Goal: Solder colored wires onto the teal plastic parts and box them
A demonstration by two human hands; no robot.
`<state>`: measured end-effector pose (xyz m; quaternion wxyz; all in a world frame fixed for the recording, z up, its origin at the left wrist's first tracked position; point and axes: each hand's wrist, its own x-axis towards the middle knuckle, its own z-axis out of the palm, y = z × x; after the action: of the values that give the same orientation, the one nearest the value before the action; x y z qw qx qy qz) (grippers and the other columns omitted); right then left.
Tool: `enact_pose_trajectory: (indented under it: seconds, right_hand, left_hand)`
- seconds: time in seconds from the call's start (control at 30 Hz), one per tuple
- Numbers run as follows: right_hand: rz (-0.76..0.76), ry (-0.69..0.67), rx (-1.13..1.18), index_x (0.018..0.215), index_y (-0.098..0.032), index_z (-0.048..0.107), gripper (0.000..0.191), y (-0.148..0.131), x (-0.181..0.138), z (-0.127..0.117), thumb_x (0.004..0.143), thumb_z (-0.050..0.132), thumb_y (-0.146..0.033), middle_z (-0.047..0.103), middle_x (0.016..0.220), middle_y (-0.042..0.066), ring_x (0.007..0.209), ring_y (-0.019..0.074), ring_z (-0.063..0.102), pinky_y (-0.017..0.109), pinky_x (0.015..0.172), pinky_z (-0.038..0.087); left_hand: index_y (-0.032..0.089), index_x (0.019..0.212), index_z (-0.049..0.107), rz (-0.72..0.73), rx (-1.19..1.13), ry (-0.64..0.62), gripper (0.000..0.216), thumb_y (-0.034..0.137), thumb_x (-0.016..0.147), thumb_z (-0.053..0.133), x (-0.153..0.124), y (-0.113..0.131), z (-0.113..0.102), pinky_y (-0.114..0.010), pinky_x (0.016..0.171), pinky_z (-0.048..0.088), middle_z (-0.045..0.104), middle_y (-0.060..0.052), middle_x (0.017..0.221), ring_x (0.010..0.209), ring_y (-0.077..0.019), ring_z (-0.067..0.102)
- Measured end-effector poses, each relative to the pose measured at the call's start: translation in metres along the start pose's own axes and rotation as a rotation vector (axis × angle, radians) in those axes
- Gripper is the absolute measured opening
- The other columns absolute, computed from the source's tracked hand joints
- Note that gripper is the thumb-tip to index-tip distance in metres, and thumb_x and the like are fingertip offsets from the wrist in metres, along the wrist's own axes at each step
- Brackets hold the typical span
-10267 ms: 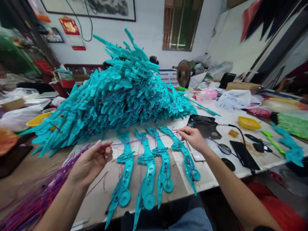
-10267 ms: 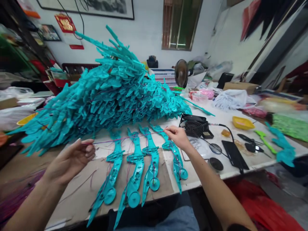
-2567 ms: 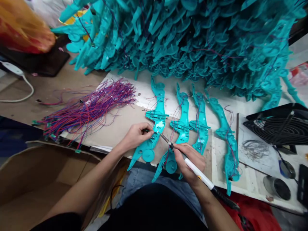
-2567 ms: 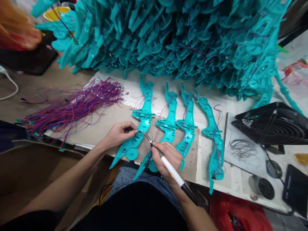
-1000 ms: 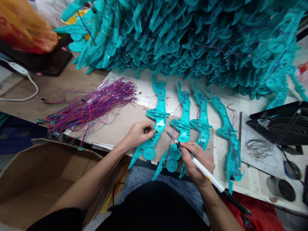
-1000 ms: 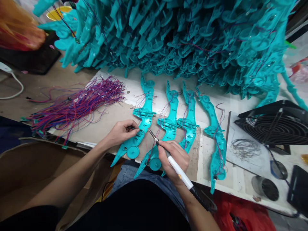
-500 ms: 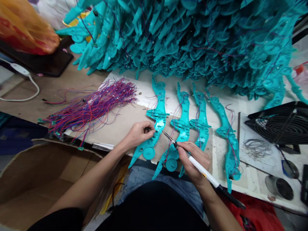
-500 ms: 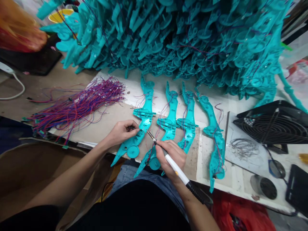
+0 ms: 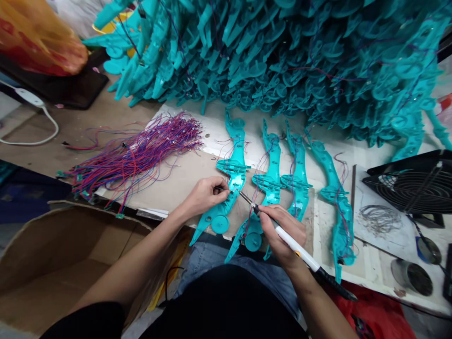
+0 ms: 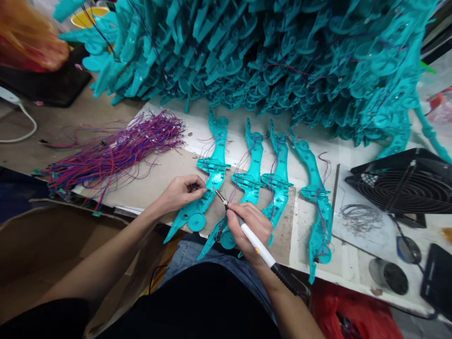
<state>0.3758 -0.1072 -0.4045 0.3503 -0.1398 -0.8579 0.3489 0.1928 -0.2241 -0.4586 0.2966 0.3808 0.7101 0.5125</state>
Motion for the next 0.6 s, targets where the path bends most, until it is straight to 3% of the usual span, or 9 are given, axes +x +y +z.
enact_pose_trajectory:
  seconds: [0.6]
  right_hand:
    - [0.018, -0.010, 0.038, 0.090, -0.020, 0.071, 0.015, 0.0026, -0.0021, 0.0019, 0.081, 0.064, -0.010, 0.073, 0.081, 0.002, 0.071, 0.0146, 0.068, 0.027, 0.068, 0.055]
  left_hand:
    - [0.013, 0.072, 0.063, -0.001, 0.003, 0.004, 0.007, 0.016, 0.074, 0.057, -0.0002, 0.0004, 0.0011, -0.018, 0.052, 0.036, 0.060, 0.002, 0.065, 0.056, -0.0074, 0.046]
